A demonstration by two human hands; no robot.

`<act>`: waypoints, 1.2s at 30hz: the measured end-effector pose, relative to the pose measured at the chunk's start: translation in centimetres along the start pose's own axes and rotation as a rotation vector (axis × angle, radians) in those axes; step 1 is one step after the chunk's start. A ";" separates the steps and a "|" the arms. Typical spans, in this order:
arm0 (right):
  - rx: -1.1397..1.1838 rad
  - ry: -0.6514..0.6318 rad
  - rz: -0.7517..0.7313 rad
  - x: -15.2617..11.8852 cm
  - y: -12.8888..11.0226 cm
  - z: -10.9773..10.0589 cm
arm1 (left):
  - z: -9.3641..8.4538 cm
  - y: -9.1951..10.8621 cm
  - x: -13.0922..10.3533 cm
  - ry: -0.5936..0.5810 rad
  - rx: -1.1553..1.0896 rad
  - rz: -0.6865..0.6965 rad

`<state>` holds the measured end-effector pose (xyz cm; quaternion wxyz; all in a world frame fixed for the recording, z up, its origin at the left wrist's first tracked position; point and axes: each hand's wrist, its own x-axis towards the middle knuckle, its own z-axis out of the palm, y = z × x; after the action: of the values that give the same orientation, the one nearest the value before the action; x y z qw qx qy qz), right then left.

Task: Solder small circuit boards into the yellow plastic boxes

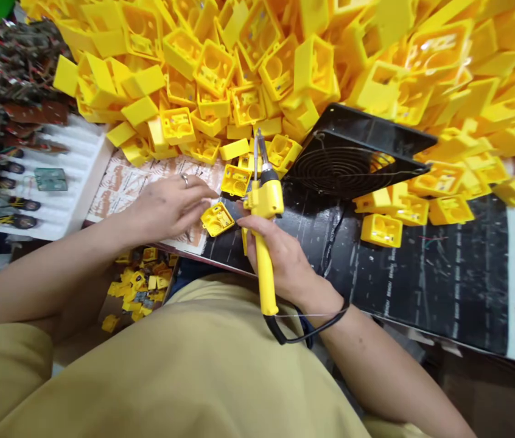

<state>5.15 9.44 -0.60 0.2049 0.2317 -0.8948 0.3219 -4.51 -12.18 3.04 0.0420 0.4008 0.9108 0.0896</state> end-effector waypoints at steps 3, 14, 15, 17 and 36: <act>-0.088 -0.055 -0.010 -0.8 1.2 -1.3 | 0.3 0.3 -0.9 0.025 -0.062 0.213; -0.245 -0.116 -0.185 -1.0 3.6 -4.2 | 0.9 2.9 -0.5 0.047 0.305 0.019; -0.242 -0.139 -0.197 -0.8 3.7 -4.0 | 0.8 3.2 -0.6 0.030 0.292 0.001; -0.254 -0.154 -0.213 -0.8 3.5 -3.8 | 0.5 3.6 -1.0 -0.033 0.269 -0.017; -0.289 0.049 -0.145 -0.4 0.9 1.0 | 1.1 0.2 4.6 0.050 0.258 0.017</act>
<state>4.79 9.47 -1.99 0.2806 0.2557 -0.9075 0.1799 -7.29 -8.46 1.95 -0.0335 0.4083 0.9121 -0.0177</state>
